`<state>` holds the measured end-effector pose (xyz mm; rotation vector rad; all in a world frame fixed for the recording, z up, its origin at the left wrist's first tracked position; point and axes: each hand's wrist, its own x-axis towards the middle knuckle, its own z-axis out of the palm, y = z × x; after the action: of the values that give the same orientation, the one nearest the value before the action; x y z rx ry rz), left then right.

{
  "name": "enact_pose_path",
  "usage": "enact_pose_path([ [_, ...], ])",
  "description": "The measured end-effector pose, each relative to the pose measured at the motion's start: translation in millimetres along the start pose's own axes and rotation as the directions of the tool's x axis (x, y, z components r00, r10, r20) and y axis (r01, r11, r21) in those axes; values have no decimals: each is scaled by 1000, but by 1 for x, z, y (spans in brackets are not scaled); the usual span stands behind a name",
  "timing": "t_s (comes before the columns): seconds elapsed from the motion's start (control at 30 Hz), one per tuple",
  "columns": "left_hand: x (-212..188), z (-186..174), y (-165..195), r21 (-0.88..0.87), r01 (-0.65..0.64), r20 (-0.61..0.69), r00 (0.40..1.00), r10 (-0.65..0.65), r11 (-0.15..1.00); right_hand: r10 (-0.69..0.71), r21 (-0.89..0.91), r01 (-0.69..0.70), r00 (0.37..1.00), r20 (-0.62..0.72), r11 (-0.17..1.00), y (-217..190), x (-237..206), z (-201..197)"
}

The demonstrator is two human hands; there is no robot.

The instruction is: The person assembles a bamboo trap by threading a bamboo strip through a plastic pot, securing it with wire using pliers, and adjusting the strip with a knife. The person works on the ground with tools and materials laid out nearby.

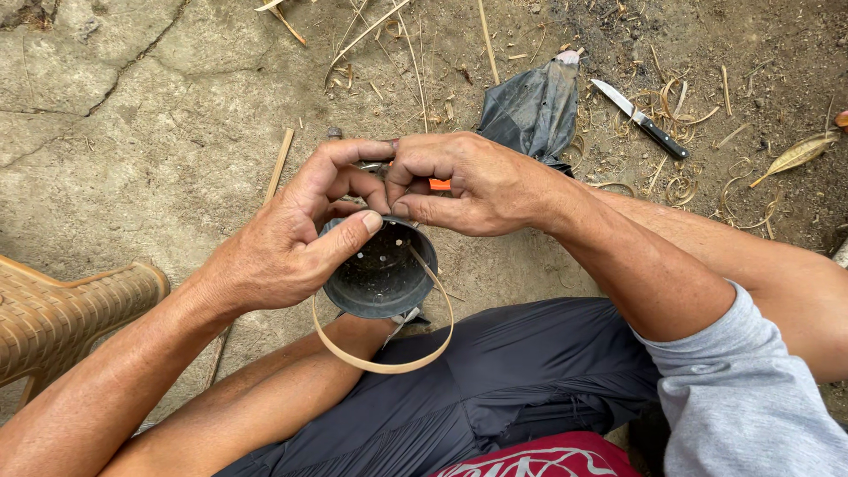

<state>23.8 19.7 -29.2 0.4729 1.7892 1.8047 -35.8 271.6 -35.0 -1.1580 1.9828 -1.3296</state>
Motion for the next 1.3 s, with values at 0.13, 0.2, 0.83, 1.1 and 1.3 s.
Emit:
enact_pose_path([
  [0.13,-2,-1,4,-16,47,16,999,-46,999,110,106,-115,992,55,988,-2,-3,0],
  [0.2,-2,-1,5,-23,111,17,994,-110,994,135,164,-146,988,79,976,-1,-3,1],
  [0.83,4,0,9,108,192,-72,980,-185,976,208,-211,-232,969,-130,950,-23,0,12],
  [1.1,5,3,12,190,257,-182,958,-224,947,-44,-418,-42,980,-195,907,-24,-4,21],
  [1.3,4,4,11,189,221,-187,965,-186,957,-122,-507,14,976,-180,862,-15,-7,32],
])
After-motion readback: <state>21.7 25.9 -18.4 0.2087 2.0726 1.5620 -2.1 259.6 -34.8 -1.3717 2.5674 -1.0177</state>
